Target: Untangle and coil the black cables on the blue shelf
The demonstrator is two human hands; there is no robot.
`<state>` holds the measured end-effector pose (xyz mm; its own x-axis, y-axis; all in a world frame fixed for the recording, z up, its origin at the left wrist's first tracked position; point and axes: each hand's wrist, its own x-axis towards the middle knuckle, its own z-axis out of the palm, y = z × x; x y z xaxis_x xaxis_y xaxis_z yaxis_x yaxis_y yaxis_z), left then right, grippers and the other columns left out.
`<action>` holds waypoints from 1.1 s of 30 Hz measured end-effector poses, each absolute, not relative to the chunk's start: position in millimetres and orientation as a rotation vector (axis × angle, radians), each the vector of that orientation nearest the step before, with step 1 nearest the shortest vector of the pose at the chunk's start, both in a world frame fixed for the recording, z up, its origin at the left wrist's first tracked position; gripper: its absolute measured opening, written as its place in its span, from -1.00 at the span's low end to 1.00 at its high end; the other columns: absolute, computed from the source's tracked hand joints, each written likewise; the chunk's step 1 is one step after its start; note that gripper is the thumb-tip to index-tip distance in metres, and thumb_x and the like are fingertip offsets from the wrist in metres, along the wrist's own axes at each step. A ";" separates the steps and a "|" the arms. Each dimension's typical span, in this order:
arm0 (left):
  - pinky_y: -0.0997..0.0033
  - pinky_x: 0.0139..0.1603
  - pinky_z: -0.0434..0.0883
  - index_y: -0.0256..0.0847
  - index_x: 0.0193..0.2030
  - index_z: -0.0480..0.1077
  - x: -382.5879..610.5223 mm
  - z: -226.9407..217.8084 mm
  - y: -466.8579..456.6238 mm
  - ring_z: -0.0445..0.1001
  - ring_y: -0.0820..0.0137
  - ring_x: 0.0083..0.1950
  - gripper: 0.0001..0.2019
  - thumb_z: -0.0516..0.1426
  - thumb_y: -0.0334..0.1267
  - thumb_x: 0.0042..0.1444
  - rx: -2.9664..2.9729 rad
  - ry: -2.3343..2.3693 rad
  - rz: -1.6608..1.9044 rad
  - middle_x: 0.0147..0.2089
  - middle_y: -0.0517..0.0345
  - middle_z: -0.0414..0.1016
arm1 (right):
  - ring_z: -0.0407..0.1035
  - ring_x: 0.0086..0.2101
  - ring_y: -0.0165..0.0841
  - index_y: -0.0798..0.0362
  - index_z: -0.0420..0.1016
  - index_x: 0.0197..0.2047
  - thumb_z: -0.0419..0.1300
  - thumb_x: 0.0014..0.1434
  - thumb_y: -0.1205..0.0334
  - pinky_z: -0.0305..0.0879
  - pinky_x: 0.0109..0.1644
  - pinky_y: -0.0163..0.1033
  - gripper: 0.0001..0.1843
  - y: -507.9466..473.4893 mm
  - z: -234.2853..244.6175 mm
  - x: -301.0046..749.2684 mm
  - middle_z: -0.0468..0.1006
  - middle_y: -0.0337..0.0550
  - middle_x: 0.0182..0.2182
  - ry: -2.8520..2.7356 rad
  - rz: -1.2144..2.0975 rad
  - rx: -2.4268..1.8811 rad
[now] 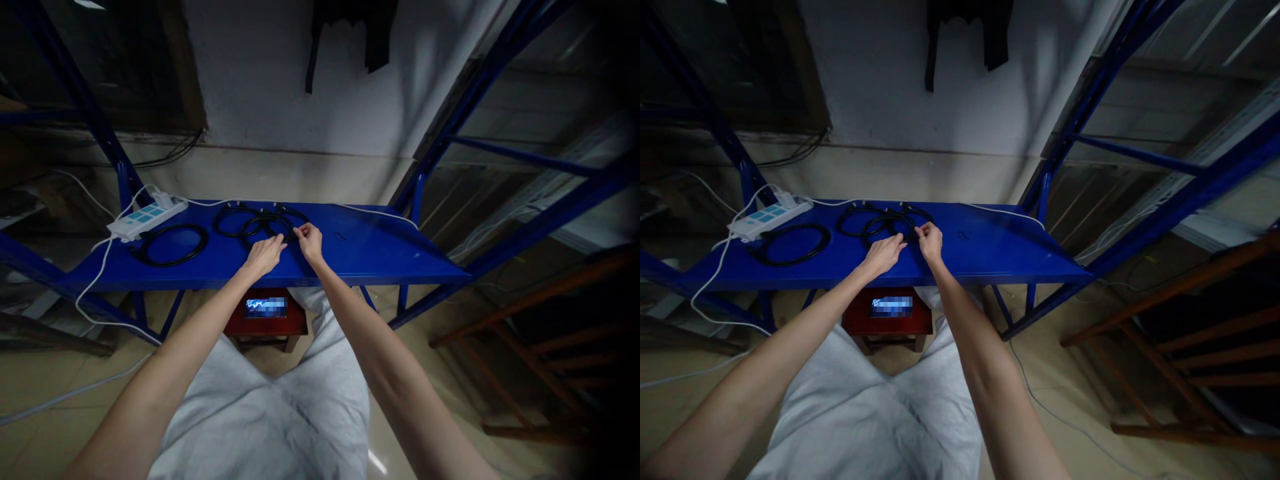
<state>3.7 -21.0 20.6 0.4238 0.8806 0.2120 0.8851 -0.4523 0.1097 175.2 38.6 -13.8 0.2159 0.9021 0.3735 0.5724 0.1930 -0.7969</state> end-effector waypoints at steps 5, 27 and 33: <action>0.25 -0.03 0.38 -0.24 0.16 0.32 5.4 24.8 -23.3 0.60 0.12 -0.04 -0.59 -0.19 -0.07 0.46 -2.593 -1.715 -0.308 -0.13 -0.14 0.61 | 0.29 -0.45 -0.35 0.04 0.43 -0.40 0.13 0.25 -0.08 0.12 -0.30 -0.29 -0.63 32.0 -9.4 172.3 0.47 -0.22 -0.51 -1.549 0.439 -1.483; 0.18 -0.01 0.40 -0.26 0.06 0.46 4.7 23.0 -20.9 0.60 0.06 -0.02 -0.46 -0.21 0.03 0.44 -2.552 -1.738 -0.318 -0.10 -0.20 0.62 | 0.29 -0.39 -0.33 0.03 0.35 -0.47 -0.01 0.31 0.05 0.17 -0.21 -0.28 -0.63 38.1 -10.6 174.1 0.44 -0.19 -0.48 -1.635 0.479 -1.471; 0.21 0.01 0.39 -0.28 0.07 0.45 5.5 22.8 -21.6 0.60 0.08 0.00 -0.45 -0.22 0.04 0.44 -2.555 -1.760 -0.275 -0.09 -0.21 0.61 | 0.30 -0.39 -0.33 0.03 0.35 -0.45 0.02 0.27 0.10 0.18 -0.23 -0.27 -0.70 40.1 -13.7 174.4 0.46 -0.18 -0.46 -1.625 0.470 -1.430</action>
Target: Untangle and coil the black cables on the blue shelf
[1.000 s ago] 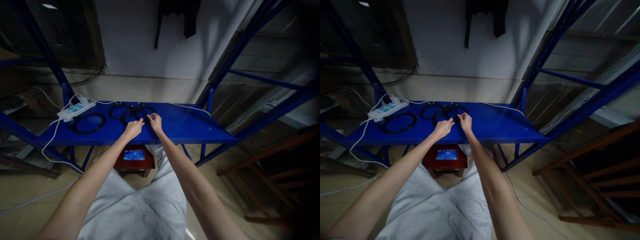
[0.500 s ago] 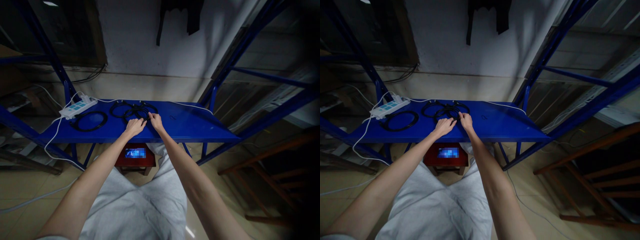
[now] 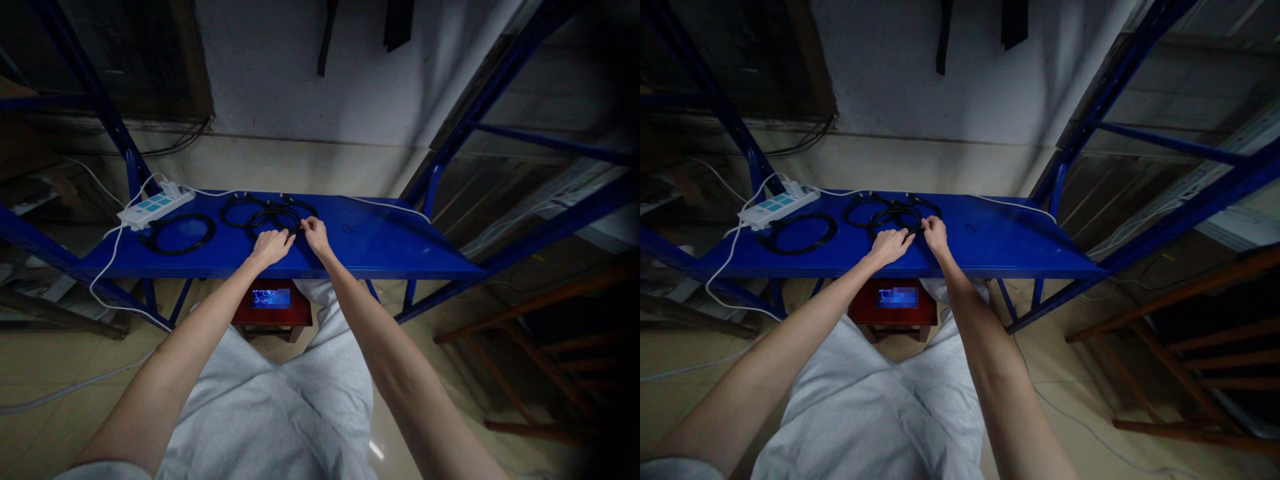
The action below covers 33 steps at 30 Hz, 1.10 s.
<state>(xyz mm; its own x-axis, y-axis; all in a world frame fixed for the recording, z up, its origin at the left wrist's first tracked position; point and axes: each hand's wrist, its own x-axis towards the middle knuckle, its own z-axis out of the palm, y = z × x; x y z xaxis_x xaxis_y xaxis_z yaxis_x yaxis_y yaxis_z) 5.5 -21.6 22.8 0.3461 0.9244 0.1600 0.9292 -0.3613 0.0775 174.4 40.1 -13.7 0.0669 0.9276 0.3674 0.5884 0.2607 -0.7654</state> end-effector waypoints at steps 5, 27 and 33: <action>0.16 0.02 0.37 -0.26 0.13 0.41 3.6 20.5 -24.9 0.59 0.04 0.00 -0.46 -0.24 0.03 0.45 -2.573 -1.738 -0.259 -0.08 -0.21 0.61 | 0.28 -0.40 -0.33 0.02 0.34 -0.45 0.06 0.21 0.14 0.17 -0.25 -0.26 -0.78 44.3 -18.9 175.1 0.45 -0.18 -0.47 -1.614 0.473 -1.449; 0.18 0.04 0.36 -0.32 0.12 0.39 6.5 25.0 -34.0 0.58 0.04 0.04 -0.47 -0.23 0.01 0.45 -2.486 -1.819 -0.228 -0.06 -0.24 0.59 | 0.32 -0.39 -0.35 0.04 0.34 -0.41 0.12 -0.03 0.34 0.26 -0.19 -0.23 -0.95 43.9 -20.9 174.6 0.47 -0.19 -0.44 -1.517 0.529 -1.323; 0.19 0.00 0.37 -0.31 0.10 0.40 5.3 24.6 -33.4 0.59 0.03 0.01 -0.48 -0.23 0.00 0.46 -2.482 -1.779 -0.246 -0.09 -0.21 0.60 | 0.30 -0.42 -0.38 0.06 0.37 -0.39 0.18 -0.01 0.34 0.28 -0.22 -0.25 -0.94 41.2 -17.8 173.1 0.48 -0.19 -0.42 -1.493 0.577 -1.283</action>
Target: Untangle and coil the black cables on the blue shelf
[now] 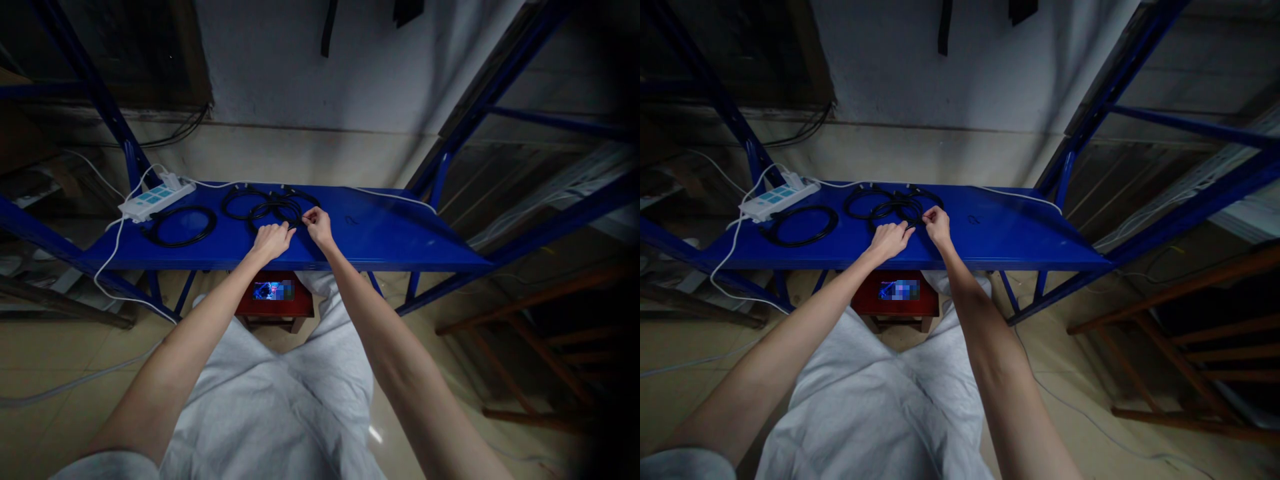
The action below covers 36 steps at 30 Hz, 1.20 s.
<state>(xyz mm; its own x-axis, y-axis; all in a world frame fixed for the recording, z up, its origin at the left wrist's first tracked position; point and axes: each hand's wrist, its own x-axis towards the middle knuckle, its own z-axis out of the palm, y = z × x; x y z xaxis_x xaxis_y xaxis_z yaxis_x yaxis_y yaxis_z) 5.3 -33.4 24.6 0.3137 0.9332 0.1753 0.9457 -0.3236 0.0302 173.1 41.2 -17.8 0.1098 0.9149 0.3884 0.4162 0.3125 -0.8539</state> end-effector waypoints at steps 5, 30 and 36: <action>0.19 0.02 0.36 -0.31 0.10 0.40 5.7 23.4 -33.6 0.58 0.04 0.02 -0.47 -0.23 0.01 0.46 -2.478 -1.786 -0.246 -0.09 -0.21 0.60 | 0.27 -0.43 -0.40 0.07 0.40 -0.39 0.19 -0.05 0.36 0.27 -0.24 -0.27 -0.91 39.1 -15.4 172.0 0.48 -0.21 -0.43 -1.511 0.576 -1.288; 0.18 0.03 0.36 -0.33 0.11 0.40 5.2 22.9 -34.1 0.58 0.04 0.02 -0.46 -0.24 0.01 0.46 -2.492 -1.777 -0.269 -0.08 -0.23 0.59 | 0.23 -0.46 -0.43 0.06 0.39 -0.40 0.22 -0.11 0.34 0.19 -0.32 -0.30 -0.87 41.1 -20.4 173.3 0.42 -0.28 -0.48 -1.542 0.556 -1.243; 0.20 0.02 0.36 -0.33 0.10 0.39 5.7 23.1 -34.2 0.58 0.05 0.01 -0.47 -0.23 0.01 0.45 -2.484 -1.786 -0.269 -0.09 -0.22 0.59 | 0.30 -0.44 -0.41 0.08 0.46 -0.37 0.25 -0.06 0.29 0.26 -0.26 -0.28 -0.88 44.3 -26.0 174.8 0.48 -0.24 -0.46 -1.503 0.568 -1.248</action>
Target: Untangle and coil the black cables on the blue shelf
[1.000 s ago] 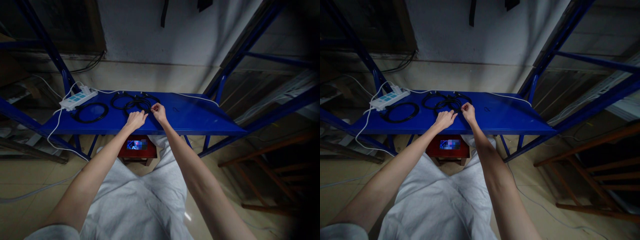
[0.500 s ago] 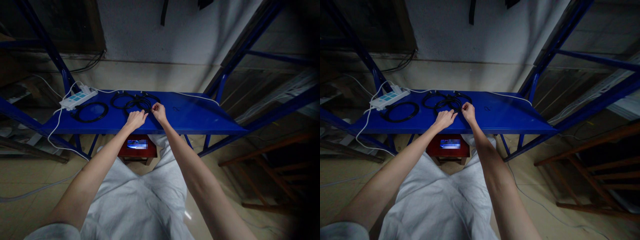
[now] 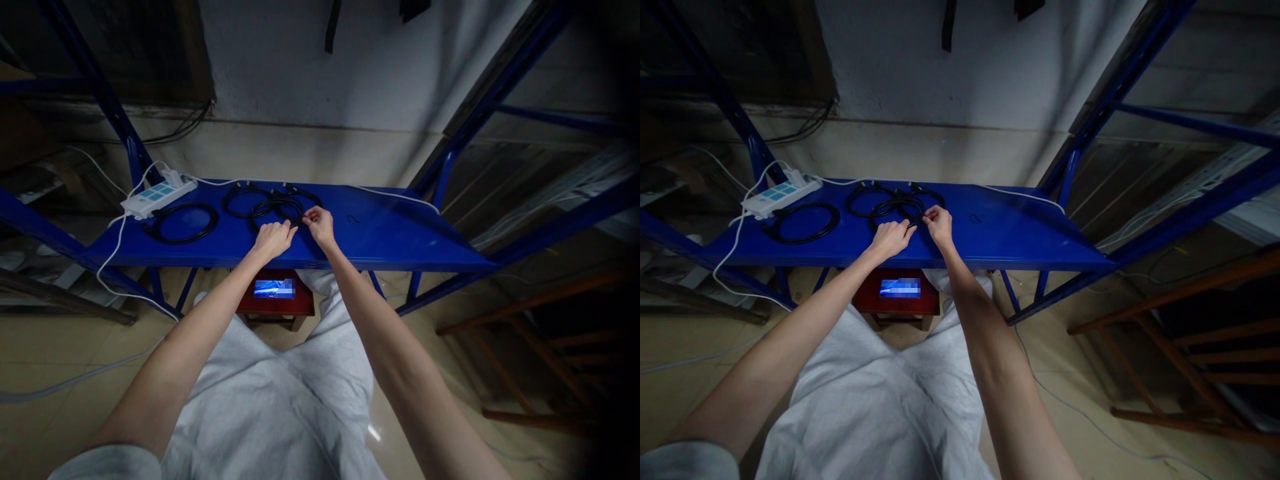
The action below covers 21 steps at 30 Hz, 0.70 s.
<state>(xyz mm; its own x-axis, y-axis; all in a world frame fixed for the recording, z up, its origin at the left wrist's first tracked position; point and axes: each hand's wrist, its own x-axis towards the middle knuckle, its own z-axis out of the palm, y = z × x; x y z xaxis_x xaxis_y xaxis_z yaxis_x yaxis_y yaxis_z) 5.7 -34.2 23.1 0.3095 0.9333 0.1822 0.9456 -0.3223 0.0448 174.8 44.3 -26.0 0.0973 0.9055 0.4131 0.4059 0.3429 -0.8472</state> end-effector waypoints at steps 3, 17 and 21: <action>0.20 0.03 0.36 -0.34 0.09 0.40 6.1 23.7 -34.9 0.58 0.06 0.02 -0.47 -0.22 0.00 0.46 -2.480 -1.811 -0.270 -0.09 -0.22 0.59 | 0.33 -0.44 -0.40 0.08 0.48 -0.40 0.26 -0.04 0.25 0.27 -0.26 -0.27 -0.90 43.7 -25.5 174.5 0.50 -0.23 -0.47 -1.501 0.581 -1.256; 0.15 0.02 0.41 -0.30 0.07 0.45 5.6 25.1 -37.6 0.60 0.06 0.00 -0.48 -0.22 -0.02 0.45 -2.480 -1.799 -0.293 -0.10 -0.25 0.60 | 0.50 -0.36 -0.28 0.11 0.55 -0.37 0.18 0.11 0.17 0.35 -0.17 -0.26 -0.80 28.9 -14.9 171.9 0.60 -0.09 -0.45 -1.478 0.628 -1.282; 0.19 -0.02 0.43 -0.29 0.07 0.46 6.6 25.9 -37.0 0.62 0.09 -0.03 -0.48 -0.21 -0.03 0.45 -2.483 -1.783 -0.267 -0.13 -0.22 0.61 | 0.50 -0.30 -0.24 0.11 0.58 -0.27 0.06 0.19 0.19 0.34 -0.09 -0.23 -0.72 25.2 -4.5 181.0 0.63 -0.05 -0.36 -1.291 0.371 -1.413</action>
